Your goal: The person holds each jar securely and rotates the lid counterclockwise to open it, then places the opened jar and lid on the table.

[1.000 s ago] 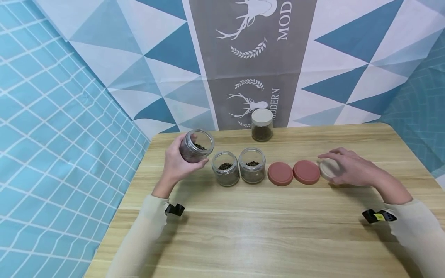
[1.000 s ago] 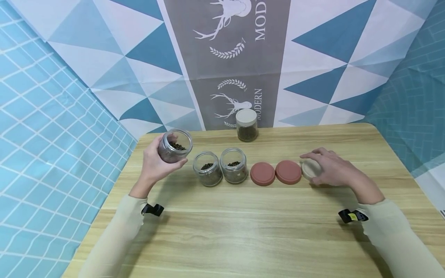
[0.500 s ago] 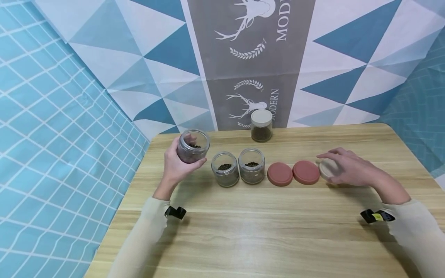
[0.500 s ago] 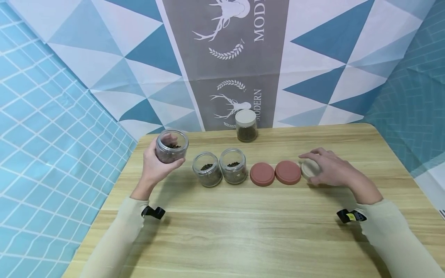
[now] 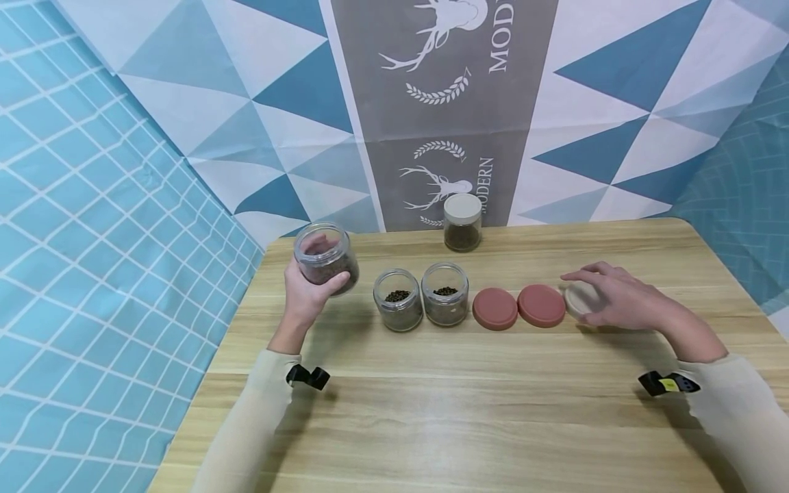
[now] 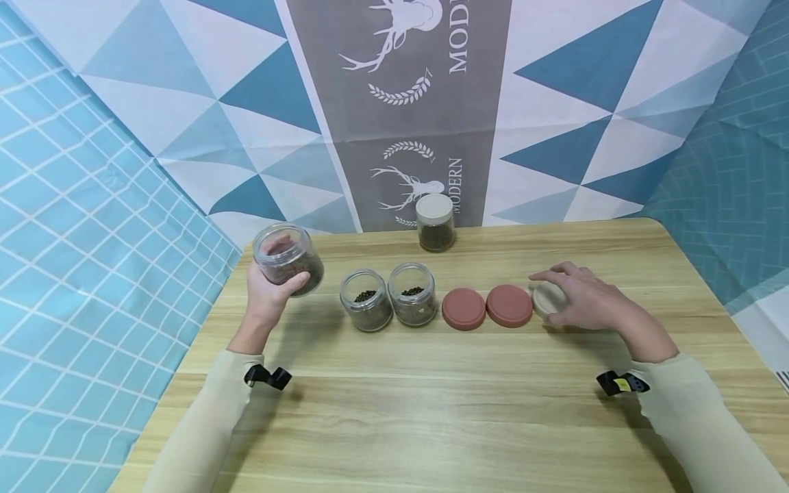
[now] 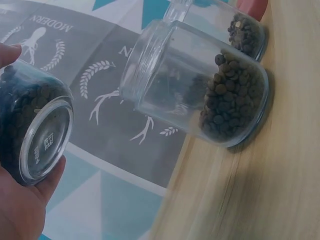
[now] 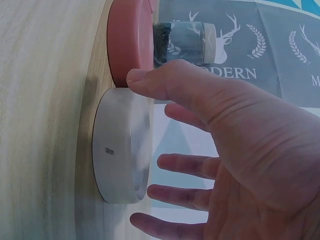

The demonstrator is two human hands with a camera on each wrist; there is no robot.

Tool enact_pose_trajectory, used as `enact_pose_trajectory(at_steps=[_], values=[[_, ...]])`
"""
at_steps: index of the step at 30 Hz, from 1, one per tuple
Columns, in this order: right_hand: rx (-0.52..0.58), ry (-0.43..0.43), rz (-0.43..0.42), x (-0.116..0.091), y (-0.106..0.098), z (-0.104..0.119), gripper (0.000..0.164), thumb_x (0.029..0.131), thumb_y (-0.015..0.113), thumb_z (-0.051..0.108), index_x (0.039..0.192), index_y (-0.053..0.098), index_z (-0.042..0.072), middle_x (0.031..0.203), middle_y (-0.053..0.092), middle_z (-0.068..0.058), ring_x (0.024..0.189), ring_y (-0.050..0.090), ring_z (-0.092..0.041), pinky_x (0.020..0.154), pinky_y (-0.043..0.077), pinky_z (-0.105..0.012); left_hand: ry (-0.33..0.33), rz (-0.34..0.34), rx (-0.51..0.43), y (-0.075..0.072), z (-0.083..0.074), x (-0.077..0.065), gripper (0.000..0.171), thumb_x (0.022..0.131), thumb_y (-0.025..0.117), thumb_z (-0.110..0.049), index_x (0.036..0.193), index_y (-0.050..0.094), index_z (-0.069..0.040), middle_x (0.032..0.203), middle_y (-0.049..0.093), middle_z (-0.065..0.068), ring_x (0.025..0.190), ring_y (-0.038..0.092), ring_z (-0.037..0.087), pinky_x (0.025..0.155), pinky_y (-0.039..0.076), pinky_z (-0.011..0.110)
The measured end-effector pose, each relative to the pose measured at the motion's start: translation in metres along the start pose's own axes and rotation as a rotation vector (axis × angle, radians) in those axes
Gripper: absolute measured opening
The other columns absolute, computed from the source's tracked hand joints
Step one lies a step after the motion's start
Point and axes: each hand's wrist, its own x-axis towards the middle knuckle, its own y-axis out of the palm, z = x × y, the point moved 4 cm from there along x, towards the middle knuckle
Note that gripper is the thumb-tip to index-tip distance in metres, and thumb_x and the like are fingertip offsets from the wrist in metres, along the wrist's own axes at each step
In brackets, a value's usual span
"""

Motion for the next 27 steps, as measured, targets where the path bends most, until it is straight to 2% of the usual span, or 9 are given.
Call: enact_pose_trajectory(at_steps=[5,9,12,15,21,24,27], values=[[-0.001,-0.003,0.002,0.000,0.000,0.000,0.084,0.083,0.098,0.029,0.157,0.062,0.010,0.156,0.053,-0.037,0.132,0.056,-0.059,0.084,0.060,-0.069,-0.015,0.012,0.008,0.000,0.001,-0.001,0.078,0.078,0.083,0.010,0.150,0.054,0.012,0.132,0.079,-0.013,0.126,0.073,0.002,0.113,0.054,0.019],[-0.007,-0.012,-0.005,0.001,0.001,0.001,0.084,0.084,0.098,0.031,0.157,0.062,0.010,0.155,0.054,-0.036,0.133,0.056,-0.059,0.087,0.059,-0.072,-0.045,0.024,0.004,0.001,0.006,-0.003,0.079,0.077,0.082,0.012,0.151,0.054,0.009,0.135,0.079,-0.007,0.127,0.072,0.002,0.113,0.053,0.018],[-0.008,-0.018,-0.013,0.001,0.001,0.002,0.084,0.084,0.098,0.031,0.157,0.062,0.010,0.154,0.055,-0.036,0.133,0.057,-0.059,0.089,0.059,-0.074,-0.072,0.035,0.000,0.001,0.010,-0.003,0.079,0.077,0.082,0.013,0.150,0.055,0.007,0.134,0.078,-0.012,0.127,0.072,0.001,0.114,0.053,0.018],[-0.006,-0.016,-0.011,0.001,0.000,0.003,0.084,0.084,0.098,0.032,0.157,0.062,0.010,0.154,0.055,-0.036,0.132,0.057,-0.058,0.089,0.059,-0.073,-0.091,0.052,0.006,0.001,0.015,-0.004,0.080,0.077,0.082,0.014,0.151,0.053,0.009,0.131,0.077,-0.017,0.126,0.071,0.000,0.115,0.053,0.018],[-0.005,-0.009,-0.003,0.001,0.000,0.004,0.085,0.084,0.097,0.032,0.158,0.061,0.010,0.154,0.054,-0.036,0.133,0.056,-0.058,0.087,0.059,-0.072,-0.122,0.096,0.050,0.000,0.022,-0.008,0.082,0.076,0.085,0.015,0.152,0.055,0.008,0.131,0.076,-0.019,0.125,0.071,-0.001,0.114,0.054,0.017],[-0.009,-0.010,-0.005,0.001,-0.001,0.004,0.085,0.085,0.097,0.032,0.158,0.061,0.010,0.155,0.054,-0.036,0.134,0.056,-0.059,0.088,0.059,-0.074,-0.142,0.107,0.074,-0.001,0.027,-0.012,0.082,0.075,0.088,0.014,0.151,0.056,0.007,0.135,0.077,-0.009,0.125,0.071,-0.001,0.114,0.053,0.016],[-0.009,-0.013,-0.006,0.001,0.000,0.004,0.085,0.084,0.098,0.032,0.158,0.061,0.009,0.154,0.055,-0.036,0.135,0.056,-0.060,0.088,0.059,-0.074,-0.167,0.118,0.094,-0.001,0.033,-0.016,0.084,0.075,0.090,0.013,0.152,0.056,0.006,0.142,0.077,0.012,0.126,0.070,-0.003,0.115,0.052,0.015]])
